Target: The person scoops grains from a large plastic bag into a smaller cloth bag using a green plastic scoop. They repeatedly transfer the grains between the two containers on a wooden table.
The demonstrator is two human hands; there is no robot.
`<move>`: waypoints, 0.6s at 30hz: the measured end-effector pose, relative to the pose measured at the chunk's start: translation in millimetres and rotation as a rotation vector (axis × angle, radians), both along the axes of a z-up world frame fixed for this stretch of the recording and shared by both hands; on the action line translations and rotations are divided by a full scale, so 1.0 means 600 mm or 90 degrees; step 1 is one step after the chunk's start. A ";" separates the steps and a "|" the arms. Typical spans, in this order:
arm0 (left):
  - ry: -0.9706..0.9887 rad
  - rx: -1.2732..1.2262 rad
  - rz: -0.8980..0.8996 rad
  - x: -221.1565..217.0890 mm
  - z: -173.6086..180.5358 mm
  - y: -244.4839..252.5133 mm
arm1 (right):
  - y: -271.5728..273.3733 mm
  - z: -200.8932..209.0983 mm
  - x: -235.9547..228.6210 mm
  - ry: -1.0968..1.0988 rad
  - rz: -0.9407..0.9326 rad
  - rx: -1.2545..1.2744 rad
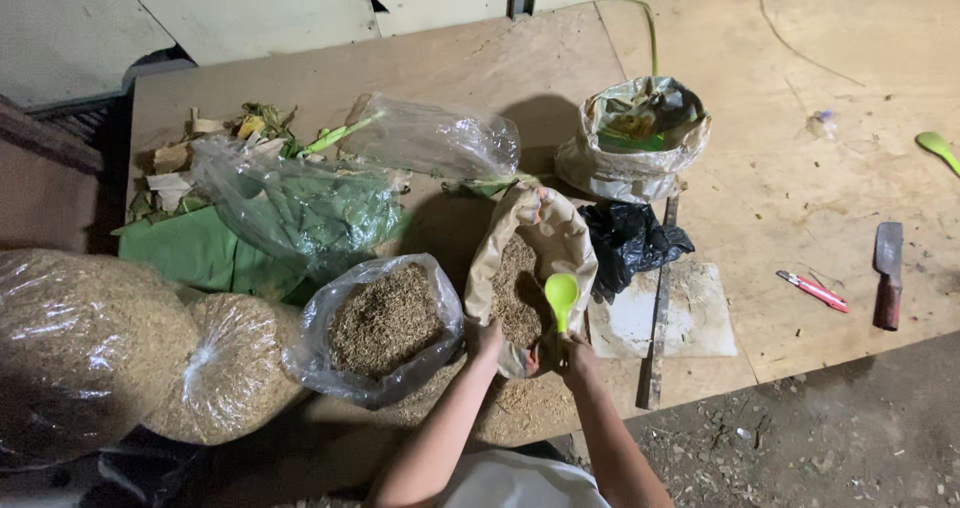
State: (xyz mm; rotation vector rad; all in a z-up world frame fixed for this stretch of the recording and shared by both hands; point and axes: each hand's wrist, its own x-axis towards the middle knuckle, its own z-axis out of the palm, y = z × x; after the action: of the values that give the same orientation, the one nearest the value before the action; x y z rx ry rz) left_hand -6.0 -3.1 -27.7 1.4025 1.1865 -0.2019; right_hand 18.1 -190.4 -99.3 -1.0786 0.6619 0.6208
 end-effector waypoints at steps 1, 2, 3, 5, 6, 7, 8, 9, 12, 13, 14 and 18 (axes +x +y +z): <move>0.020 -0.020 0.003 0.013 -0.012 0.002 | -0.005 -0.002 -0.001 -0.029 -0.001 0.048; 0.040 -0.040 0.003 0.022 -0.024 0.002 | -0.010 -0.004 0.000 -0.059 -0.004 0.098; 0.060 0.038 -0.016 0.035 -0.037 0.003 | -0.013 -0.007 -0.001 -0.088 -0.008 0.147; 0.089 0.127 -0.035 0.050 -0.068 0.008 | -0.017 -0.012 -0.001 -0.081 -0.063 0.213; 0.090 0.134 -0.036 0.056 -0.083 0.010 | -0.019 -0.012 0.002 -0.081 -0.092 0.246; 0.092 0.141 -0.036 0.060 -0.098 0.015 | -0.020 -0.012 0.004 -0.121 -0.078 0.284; 0.093 0.146 -0.040 0.064 -0.112 0.017 | -0.022 -0.010 0.010 -0.163 -0.064 0.321; 0.095 0.141 -0.041 0.064 -0.126 0.017 | -0.025 -0.007 0.014 -0.205 -0.050 0.357; 0.094 0.124 -0.034 0.066 -0.155 0.026 | -0.030 0.004 0.033 -0.056 -0.189 0.383; 0.093 0.116 -0.036 0.066 -0.161 0.029 | -0.036 0.008 0.037 -0.040 -0.163 0.317; 0.091 0.110 -0.037 0.067 -0.166 0.031 | -0.044 0.012 0.043 -0.025 -0.138 0.251; 0.079 0.090 -0.027 0.057 -0.176 0.033 | -0.056 0.009 0.046 0.038 -0.213 0.170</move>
State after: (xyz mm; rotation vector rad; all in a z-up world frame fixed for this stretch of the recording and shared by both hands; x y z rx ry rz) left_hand 28.1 16.5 -133.6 1.5577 1.2939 -0.2413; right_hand 46.0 -224.2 -93.8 -0.6840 0.7681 0.4372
